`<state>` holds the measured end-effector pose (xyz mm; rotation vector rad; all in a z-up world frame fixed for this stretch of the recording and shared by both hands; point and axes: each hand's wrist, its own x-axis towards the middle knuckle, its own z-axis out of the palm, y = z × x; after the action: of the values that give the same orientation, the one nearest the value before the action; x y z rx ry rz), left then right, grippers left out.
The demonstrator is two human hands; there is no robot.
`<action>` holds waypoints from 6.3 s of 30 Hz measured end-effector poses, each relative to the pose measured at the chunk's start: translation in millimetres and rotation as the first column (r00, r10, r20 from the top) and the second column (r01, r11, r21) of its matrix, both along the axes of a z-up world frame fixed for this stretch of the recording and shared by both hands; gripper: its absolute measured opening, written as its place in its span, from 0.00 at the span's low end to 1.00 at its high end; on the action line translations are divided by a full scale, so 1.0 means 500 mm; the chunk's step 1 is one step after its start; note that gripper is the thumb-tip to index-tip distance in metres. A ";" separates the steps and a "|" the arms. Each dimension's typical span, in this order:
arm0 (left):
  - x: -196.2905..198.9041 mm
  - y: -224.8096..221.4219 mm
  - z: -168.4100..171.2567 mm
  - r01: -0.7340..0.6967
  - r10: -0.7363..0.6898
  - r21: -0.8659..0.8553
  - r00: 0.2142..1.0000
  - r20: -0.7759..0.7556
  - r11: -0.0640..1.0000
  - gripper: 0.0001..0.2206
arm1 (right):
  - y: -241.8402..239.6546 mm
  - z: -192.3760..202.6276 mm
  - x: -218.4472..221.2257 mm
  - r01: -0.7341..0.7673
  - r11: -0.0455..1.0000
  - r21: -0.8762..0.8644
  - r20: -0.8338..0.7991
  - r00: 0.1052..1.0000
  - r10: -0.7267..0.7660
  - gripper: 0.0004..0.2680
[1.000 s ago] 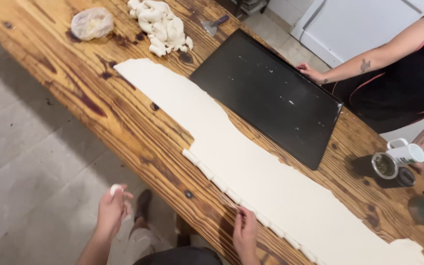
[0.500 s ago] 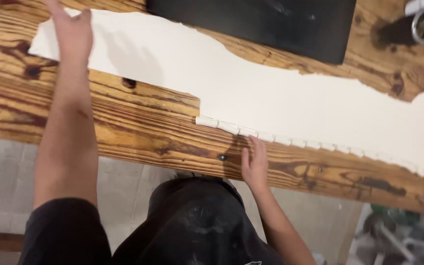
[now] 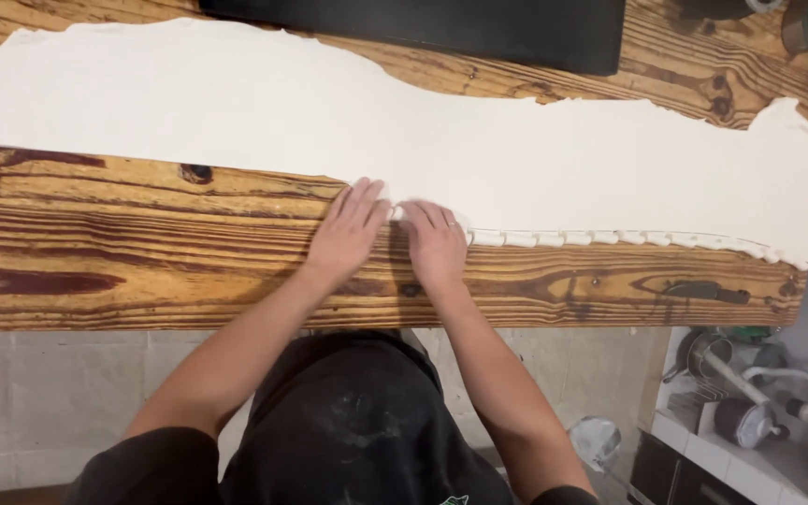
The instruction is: Weighing, rolling, and cutting dough into small pieces before arranging them on a baking tray.
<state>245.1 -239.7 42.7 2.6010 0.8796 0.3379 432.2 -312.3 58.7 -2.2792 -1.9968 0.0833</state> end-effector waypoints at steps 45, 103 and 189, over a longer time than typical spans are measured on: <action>-0.204 0.270 -0.039 -0.558 0.693 -0.723 0.705 -0.152 0.409 0.27 | 0.153 0.150 -0.041 -0.058 0.938 -0.341 -0.830 0.487 -0.271 0.17; -0.002 -0.260 -0.049 -0.052 0.057 0.191 0.998 -0.022 0.980 0.18 | -0.325 0.011 0.223 -0.322 0.947 0.006 -0.204 0.926 0.317 0.15; 0.289 -0.416 0.046 -0.214 0.244 0.253 0.966 -0.090 0.943 0.24 | -0.462 0.053 0.485 -0.316 0.940 0.128 0.025 0.949 0.315 0.22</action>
<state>389.7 -447.7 65.6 2.7674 1.2622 0.3740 674.6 -543.2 85.2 -1.8664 -2.2787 -0.0256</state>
